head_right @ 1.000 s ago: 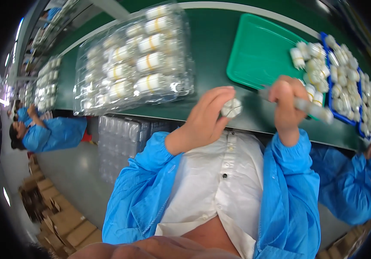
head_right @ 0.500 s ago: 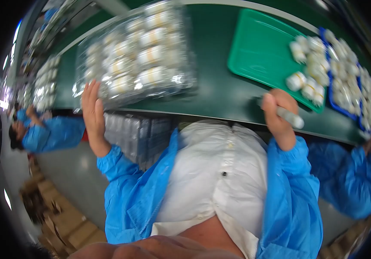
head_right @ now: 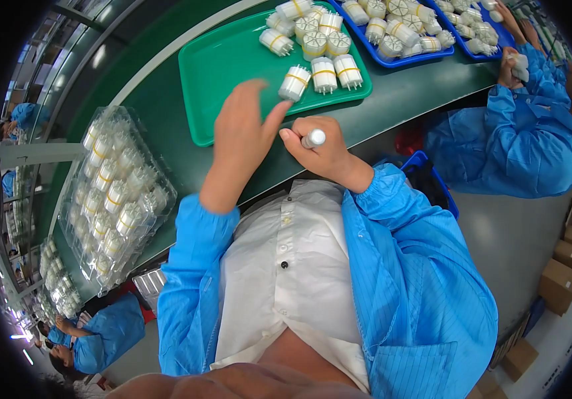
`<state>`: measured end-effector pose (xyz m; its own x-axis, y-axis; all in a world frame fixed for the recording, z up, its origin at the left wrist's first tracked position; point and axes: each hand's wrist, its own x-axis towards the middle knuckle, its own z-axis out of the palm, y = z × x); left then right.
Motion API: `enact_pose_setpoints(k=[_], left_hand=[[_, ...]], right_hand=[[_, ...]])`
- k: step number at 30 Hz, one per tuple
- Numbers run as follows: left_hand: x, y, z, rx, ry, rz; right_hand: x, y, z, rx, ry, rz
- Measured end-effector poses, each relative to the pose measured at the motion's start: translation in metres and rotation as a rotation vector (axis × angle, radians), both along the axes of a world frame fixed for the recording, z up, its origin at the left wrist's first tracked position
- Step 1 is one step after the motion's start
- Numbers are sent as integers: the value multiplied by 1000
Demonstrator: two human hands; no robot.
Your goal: The person assembles small white plastic components by hand, then places the assembled components into green trays.
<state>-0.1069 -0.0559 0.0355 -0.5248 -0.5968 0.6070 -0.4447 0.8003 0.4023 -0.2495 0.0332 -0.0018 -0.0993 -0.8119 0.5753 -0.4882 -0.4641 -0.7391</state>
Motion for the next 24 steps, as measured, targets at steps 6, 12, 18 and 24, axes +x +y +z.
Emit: enact_pose_setpoints(k=[6,12,18,24], left_hand=[[-55,-28,-18,288,-214,-4],[28,8,6,129,137,33],[85,50,-28,316,167,97],[88,50,-36,346,181,105]], right_hand=[[0,4,4,208,-200,48],[-4,3,-3,291,-337,27],[13,-16,47,162,-456,193],[52,-39,43,127,-335,255]])
